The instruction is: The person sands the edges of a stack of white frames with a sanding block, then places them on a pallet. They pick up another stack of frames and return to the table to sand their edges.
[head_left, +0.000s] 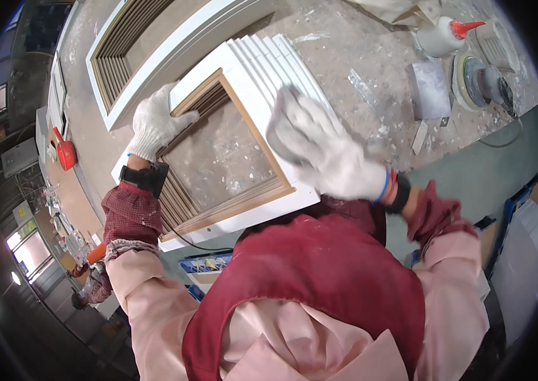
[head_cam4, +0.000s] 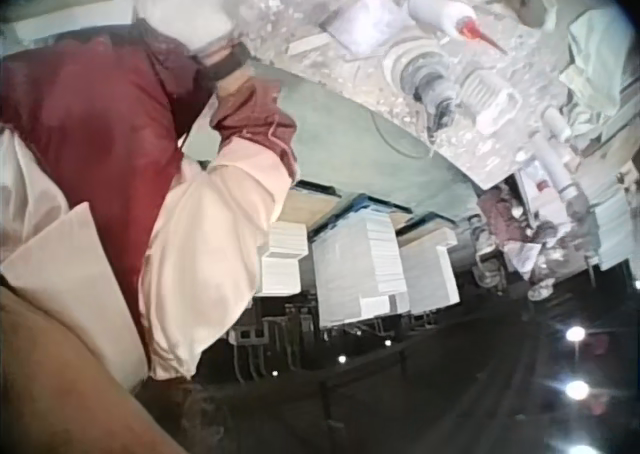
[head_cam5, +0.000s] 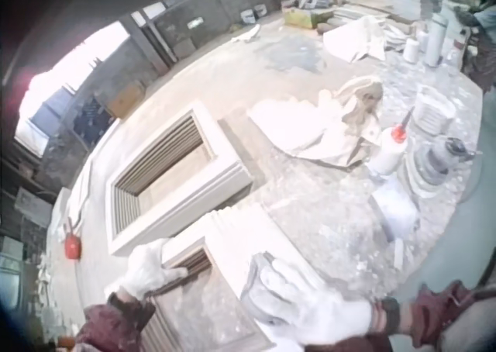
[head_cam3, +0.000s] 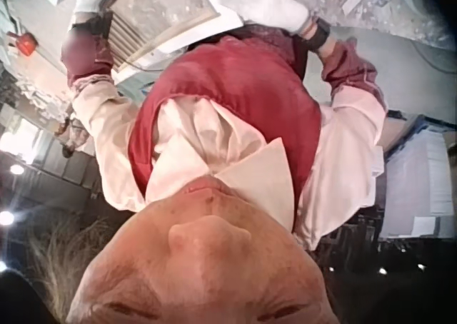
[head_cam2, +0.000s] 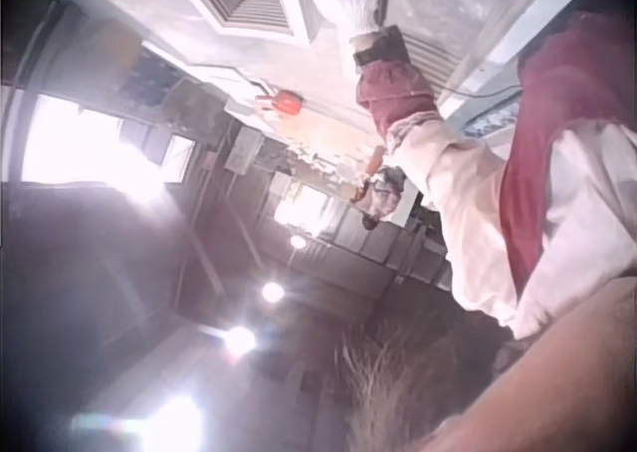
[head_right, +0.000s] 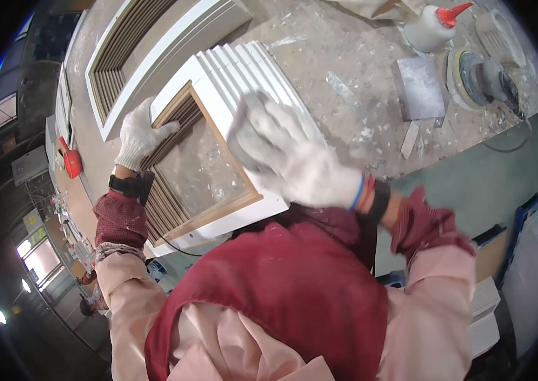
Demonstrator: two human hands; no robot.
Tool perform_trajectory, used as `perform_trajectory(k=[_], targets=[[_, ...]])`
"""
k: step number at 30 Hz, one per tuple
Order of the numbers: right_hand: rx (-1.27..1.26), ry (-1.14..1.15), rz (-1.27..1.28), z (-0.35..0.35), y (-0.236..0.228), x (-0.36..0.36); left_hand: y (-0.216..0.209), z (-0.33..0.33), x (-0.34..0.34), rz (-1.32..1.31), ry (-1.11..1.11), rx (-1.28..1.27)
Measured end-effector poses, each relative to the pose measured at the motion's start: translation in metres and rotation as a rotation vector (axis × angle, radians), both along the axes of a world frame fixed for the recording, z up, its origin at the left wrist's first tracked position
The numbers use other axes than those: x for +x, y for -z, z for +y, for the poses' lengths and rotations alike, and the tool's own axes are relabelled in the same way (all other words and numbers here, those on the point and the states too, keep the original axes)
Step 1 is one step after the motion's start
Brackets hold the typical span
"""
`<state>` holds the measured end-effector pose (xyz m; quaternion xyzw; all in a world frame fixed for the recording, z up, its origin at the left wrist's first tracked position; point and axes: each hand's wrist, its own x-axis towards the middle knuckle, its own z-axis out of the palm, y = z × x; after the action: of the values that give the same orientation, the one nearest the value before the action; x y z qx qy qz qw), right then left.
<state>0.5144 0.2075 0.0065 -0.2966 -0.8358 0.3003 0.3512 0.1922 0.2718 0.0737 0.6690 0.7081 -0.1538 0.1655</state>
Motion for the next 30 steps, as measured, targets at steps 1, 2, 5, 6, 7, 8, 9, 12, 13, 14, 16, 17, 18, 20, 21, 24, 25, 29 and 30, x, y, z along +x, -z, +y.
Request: perform_trajectory(k=[1,2,5,6,7,8,9,12,13,14,16,17,18,20,21,24,25,29,30], targets=[[0.064,0.008,-0.013,0.018,-0.001,-0.01,0.0,0.001,0.0,0.024,0.007,0.017],[0.251,0.006,-0.061,0.047,0.007,-0.024,0.001,0.009,0.0,0.044,0.024,0.042],[0.255,0.127,-0.093,0.102,0.022,-0.066,0.006,0.006,0.002,0.018,0.081,0.081],[0.258,0.123,-0.098,0.107,0.021,-0.069,0.005,0.008,0.001,0.008,0.079,0.087],[0.273,0.137,-0.12,0.11,0.021,-0.071,0.003,0.011,0.003,0.003,0.078,0.09],[0.288,0.153,-0.143,0.112,0.021,-0.07,0.002,0.016,0.007,0.002,0.085,0.086],[0.396,0.072,-0.167,0.095,0.017,-0.06,0.004,0.015,0.001,0.009,0.064,0.075],[0.158,-0.074,-0.322,-0.002,-0.012,-0.002,0.009,0.003,-0.009,0.009,0.047,0.076],[0.088,0.0,-0.234,-0.026,-0.013,0.004,0.007,0.004,-0.009,0.01,0.049,0.074],[0.005,-0.01,-0.257,-0.037,-0.016,0.014,0.008,0.004,-0.01,0.029,0.054,0.098],[0.048,0.047,-0.225,-0.031,-0.021,0.002,0.007,-0.009,-0.003,0.057,0.079,0.108],[0.135,-0.001,-0.208,-0.008,-0.008,-0.003,0.002,-0.003,0.002,0.049,0.05,0.066],[0.224,-0.043,-0.192,0.022,0.007,-0.007,0.004,-0.003,0.004,0.065,0.085,0.109],[0.24,-0.004,-0.175,0.086,0.017,-0.042,0.006,0.01,0.008,0.022,0.084,0.085],[0.243,0.013,-0.186,0.1,0.023,-0.046,0.01,0.017,0.01,0.012,0.101,0.09],[0.216,0.034,-0.124,0.094,0.04,-0.04,0.018,0.024,0.007,0.037,0.091,0.09],[0.244,0.004,-0.141,0.058,0.034,-0.019,0.017,0.016,0.003,0.05,0.052,0.058],[-0.115,0.011,-0.282,-0.019,0.019,0.039,0.01,0.003,0.001,0.063,0.021,0.072],[-0.109,0.069,-0.266,-0.024,0.018,0.032,0.011,-0.002,-0.002,0.064,0.049,0.104]])
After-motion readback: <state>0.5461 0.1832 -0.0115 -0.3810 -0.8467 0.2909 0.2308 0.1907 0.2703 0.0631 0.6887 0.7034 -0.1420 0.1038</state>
